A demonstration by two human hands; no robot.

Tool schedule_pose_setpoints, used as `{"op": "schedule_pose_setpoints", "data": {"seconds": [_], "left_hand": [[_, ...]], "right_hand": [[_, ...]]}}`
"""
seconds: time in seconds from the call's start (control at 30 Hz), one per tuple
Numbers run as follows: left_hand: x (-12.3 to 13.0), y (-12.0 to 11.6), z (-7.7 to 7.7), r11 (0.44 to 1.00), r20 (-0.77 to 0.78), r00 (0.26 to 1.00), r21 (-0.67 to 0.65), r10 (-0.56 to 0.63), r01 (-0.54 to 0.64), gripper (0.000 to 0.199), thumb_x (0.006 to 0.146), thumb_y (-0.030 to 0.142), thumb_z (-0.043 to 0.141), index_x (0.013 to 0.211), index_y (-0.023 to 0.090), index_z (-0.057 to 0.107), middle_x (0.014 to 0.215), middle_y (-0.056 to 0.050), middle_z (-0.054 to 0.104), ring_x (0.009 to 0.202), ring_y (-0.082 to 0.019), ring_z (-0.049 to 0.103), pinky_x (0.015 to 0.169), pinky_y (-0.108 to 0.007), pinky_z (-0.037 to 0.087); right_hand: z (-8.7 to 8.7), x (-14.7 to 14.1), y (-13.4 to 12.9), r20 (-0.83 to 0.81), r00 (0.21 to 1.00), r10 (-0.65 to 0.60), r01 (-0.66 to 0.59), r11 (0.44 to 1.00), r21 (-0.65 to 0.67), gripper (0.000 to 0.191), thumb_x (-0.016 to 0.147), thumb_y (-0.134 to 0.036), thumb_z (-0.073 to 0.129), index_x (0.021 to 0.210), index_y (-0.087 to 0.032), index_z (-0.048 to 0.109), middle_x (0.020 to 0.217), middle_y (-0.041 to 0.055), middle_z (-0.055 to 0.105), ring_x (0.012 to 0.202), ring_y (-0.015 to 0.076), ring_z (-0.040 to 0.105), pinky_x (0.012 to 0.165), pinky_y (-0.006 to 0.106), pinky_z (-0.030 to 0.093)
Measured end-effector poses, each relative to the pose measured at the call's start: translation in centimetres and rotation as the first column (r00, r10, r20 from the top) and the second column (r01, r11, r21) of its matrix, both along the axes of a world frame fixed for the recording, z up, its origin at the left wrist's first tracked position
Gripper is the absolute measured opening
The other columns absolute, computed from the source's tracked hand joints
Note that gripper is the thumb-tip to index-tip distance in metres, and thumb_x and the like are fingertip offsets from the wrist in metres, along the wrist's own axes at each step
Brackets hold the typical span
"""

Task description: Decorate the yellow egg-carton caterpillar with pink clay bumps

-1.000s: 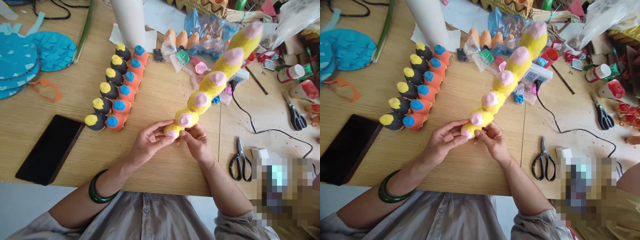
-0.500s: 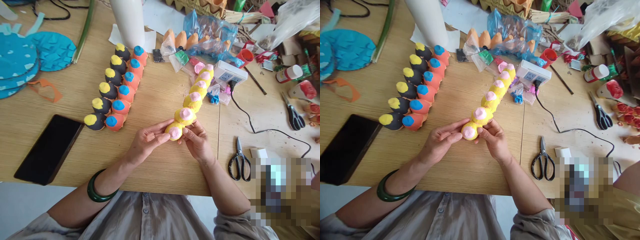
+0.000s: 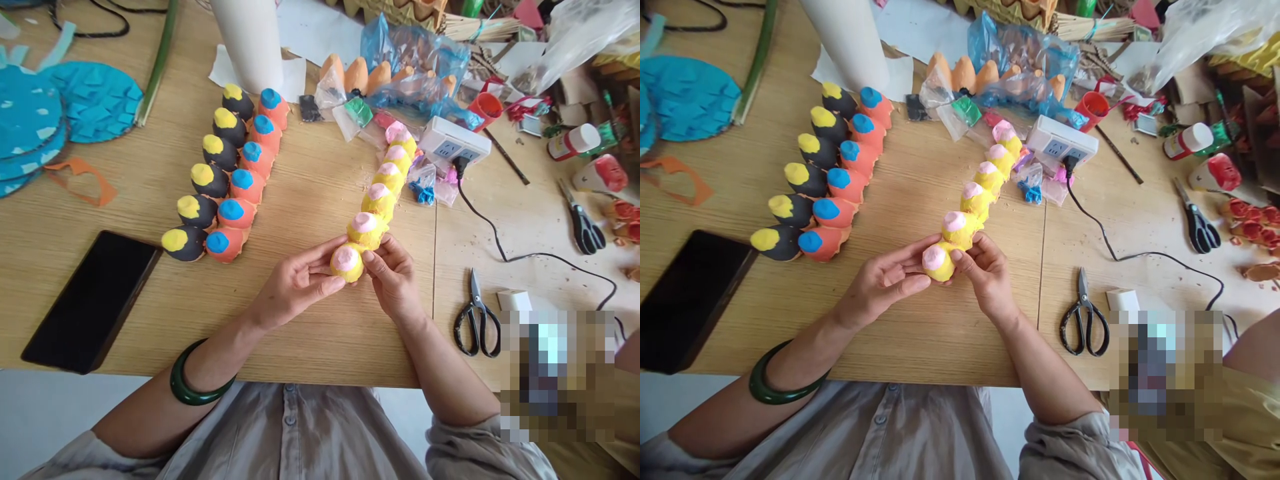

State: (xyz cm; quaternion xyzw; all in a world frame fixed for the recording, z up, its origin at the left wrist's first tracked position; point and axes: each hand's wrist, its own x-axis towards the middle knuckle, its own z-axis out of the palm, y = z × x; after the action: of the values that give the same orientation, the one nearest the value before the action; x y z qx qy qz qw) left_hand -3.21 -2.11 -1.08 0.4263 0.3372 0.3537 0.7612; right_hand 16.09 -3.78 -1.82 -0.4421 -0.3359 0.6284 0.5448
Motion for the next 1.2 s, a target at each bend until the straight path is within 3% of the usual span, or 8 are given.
{"op": "schedule_pose_setpoints", "data": {"seconds": [0.2,0.57,0.87,1.0,1.2], "left_hand": [[-0.3,0.2,0.0,0.998,-0.022,0.998,0.042,-0.053,0.054,0.068,0.088,0.036,0.085,0.152,0.023,0.065,0.144,-0.014,0.073,0.124,-0.034,0.076,0.107,-0.044,0.064],[0.2,-0.3,-0.3,0.996,-0.034,0.999,0.079,-0.042,0.045,0.057,0.098,0.040,0.075,0.153,0.026,0.064,0.152,-0.009,0.068,0.142,-0.032,0.064,0.115,-0.040,0.058],[0.4,-0.6,0.3,0.989,-0.046,0.998,0.135,-0.048,0.054,0.052,0.105,0.039,0.065,0.154,0.025,0.062,0.157,-0.009,0.064,0.147,-0.030,0.060,0.120,-0.036,0.054],[0.4,-0.6,0.1,0.990,-0.015,0.998,0.129,-0.058,0.060,0.050,0.106,0.037,0.063,0.156,0.026,0.060,0.156,-0.007,0.065,0.145,-0.028,0.062,0.116,-0.032,0.056],[0.2,-0.6,-0.4,0.989,0.020,0.997,0.133,-0.073,0.070,0.051,0.107,0.035,0.063,0.157,0.027,0.059,0.158,-0.008,0.064,0.145,-0.028,0.061,0.116,-0.031,0.056]], "right_hand": [[0.4,-0.1,-0.3,0.100,0.994,-0.035,0.034,0.999,0.011,0.032,0.085,-0.047,0.087,0.099,-0.026,0.068,0.088,-0.0004,0.073,0.072,0.0143,0.066,0.059,0.026,0.061],[1.8,-1.1,-1.5,0.218,0.969,-0.118,0.093,0.988,0.119,0.030,0.088,-0.042,0.085,0.093,-0.027,0.060,0.078,-0.0035,0.067,0.061,0.0117,0.063,0.057,0.026,0.062],[0.3,-1.4,-2.6,0.362,0.904,-0.227,0.150,0.962,0.227,0.024,0.092,-0.037,0.082,0.095,-0.027,0.060,0.082,-0.0022,0.062,0.069,0.0131,0.061,0.062,0.028,0.058],[-0.2,-1.3,-2.9,0.409,0.886,-0.219,0.122,0.960,0.250,0.020,0.094,-0.035,0.080,0.098,-0.028,0.061,0.084,-0.0017,0.063,0.070,0.0140,0.062,0.064,0.030,0.058],[-1.3,-1.1,-3.0,0.465,0.842,-0.272,0.080,0.917,0.392,0.018,0.095,-0.029,0.077,0.102,-0.027,0.061,0.083,-0.0023,0.063,0.069,0.0128,0.062,0.062,0.028,0.056]]}}
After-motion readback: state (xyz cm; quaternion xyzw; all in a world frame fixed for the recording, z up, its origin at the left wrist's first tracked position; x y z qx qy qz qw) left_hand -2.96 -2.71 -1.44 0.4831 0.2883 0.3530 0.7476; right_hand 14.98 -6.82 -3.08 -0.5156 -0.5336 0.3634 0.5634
